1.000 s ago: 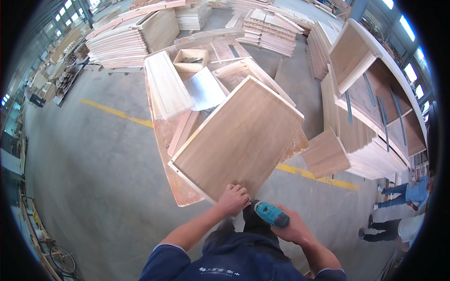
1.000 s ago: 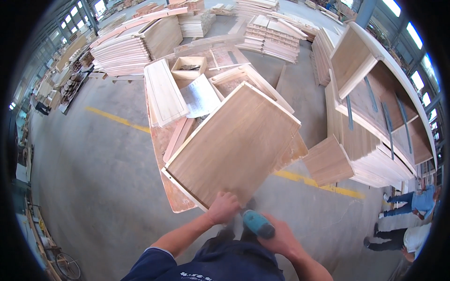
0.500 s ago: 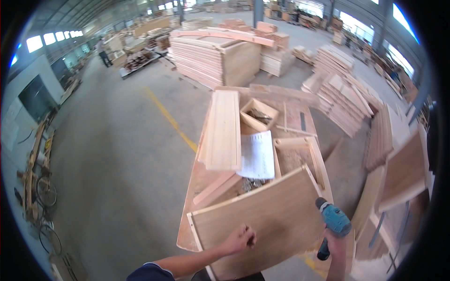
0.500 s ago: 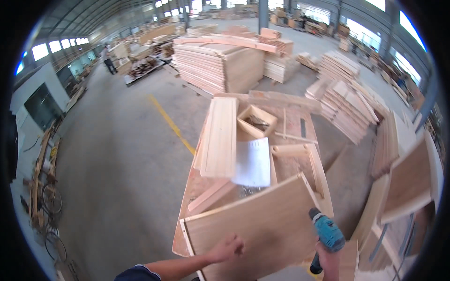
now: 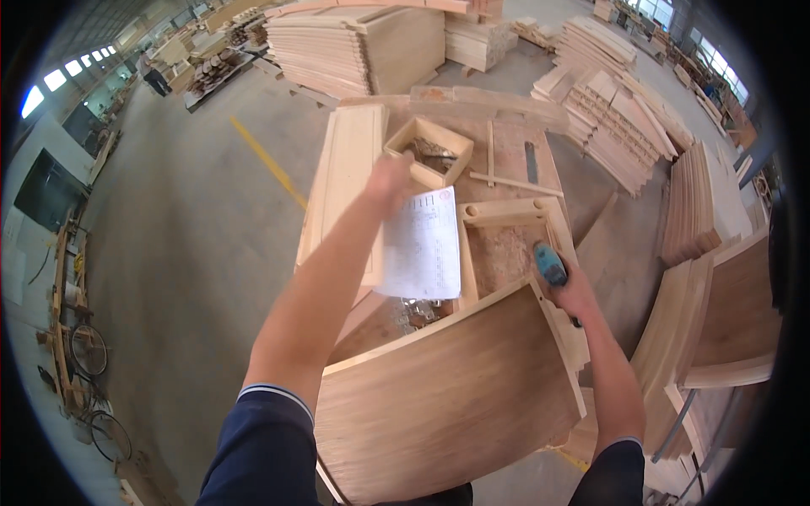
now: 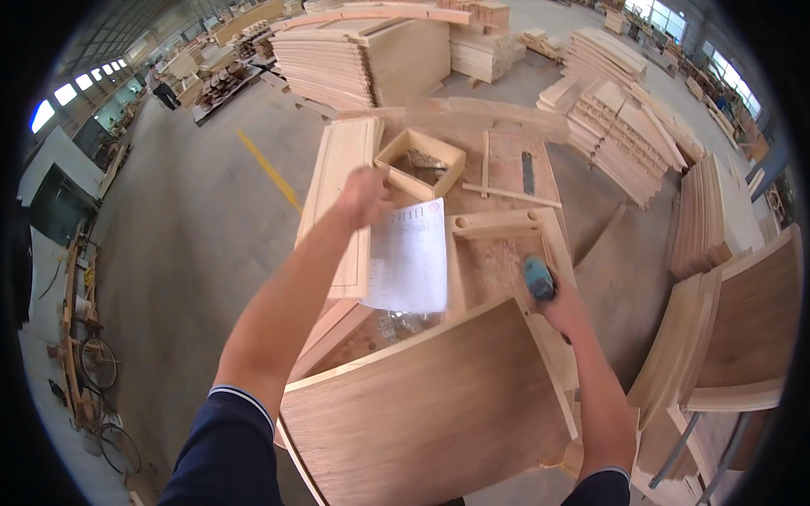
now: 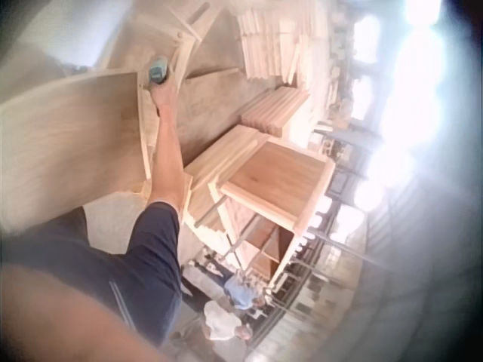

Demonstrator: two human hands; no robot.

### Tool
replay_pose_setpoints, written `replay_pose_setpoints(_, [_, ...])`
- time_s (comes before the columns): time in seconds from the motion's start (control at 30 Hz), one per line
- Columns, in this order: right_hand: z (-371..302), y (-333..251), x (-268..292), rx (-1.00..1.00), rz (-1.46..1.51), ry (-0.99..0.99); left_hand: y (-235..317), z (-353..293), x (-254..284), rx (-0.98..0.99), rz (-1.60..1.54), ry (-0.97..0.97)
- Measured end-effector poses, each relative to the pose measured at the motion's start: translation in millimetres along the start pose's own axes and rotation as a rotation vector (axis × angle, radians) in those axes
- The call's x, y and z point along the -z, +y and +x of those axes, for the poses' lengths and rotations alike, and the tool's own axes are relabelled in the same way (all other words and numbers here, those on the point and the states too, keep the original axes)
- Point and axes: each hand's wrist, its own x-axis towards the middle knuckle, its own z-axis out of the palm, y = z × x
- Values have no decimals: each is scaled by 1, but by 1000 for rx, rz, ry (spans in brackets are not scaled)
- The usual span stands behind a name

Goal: The person assembles wooden furniture components by aligning panels and using a power drill to drive screws into pre-drilled holes, then installs metal drawer slides onto the interior of a cabinet frame.

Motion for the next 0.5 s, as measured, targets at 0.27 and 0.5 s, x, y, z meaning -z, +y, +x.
replay_pose_setpoints(0.27, [46,33,-44,240,185,41,-102,-103,33,-76,1085,-738])
replay_pose_setpoints(0.5, [-76,29,-8,-15,388,354,-150,-159,107,526,447,-954])
